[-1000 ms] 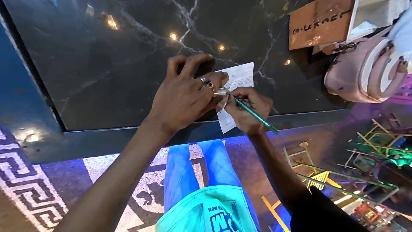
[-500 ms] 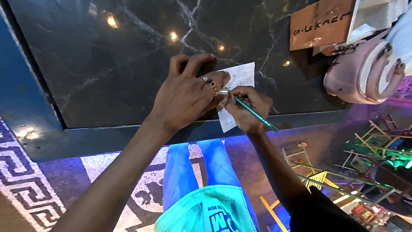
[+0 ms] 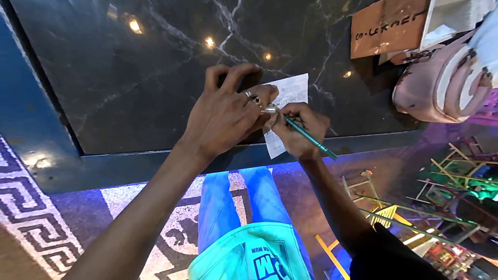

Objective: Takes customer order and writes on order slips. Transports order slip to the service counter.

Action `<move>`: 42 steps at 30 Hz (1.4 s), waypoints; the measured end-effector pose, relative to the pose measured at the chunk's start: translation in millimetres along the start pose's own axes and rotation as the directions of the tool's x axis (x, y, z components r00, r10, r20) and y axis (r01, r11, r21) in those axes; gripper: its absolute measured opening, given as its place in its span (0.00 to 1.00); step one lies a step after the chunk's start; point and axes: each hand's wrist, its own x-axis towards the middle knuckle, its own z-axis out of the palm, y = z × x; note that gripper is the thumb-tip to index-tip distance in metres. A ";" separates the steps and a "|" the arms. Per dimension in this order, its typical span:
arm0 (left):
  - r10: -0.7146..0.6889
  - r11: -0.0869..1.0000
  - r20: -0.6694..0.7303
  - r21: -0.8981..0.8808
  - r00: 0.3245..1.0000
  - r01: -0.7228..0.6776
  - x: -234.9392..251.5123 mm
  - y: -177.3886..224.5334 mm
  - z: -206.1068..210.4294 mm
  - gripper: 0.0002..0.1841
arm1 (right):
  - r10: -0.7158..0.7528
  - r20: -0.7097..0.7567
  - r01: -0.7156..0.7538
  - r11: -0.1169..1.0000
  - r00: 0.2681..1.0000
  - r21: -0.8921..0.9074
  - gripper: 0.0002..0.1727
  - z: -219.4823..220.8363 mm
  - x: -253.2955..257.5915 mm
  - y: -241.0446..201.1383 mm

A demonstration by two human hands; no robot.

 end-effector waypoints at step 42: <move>-0.004 0.995 0.031 0.096 1.000 0.001 -2.3 3.7 1.1 0.43 | -0.329 -0.031 0.328 0.922 0.944 0.203 0.08 -16.8 -38.3 29.1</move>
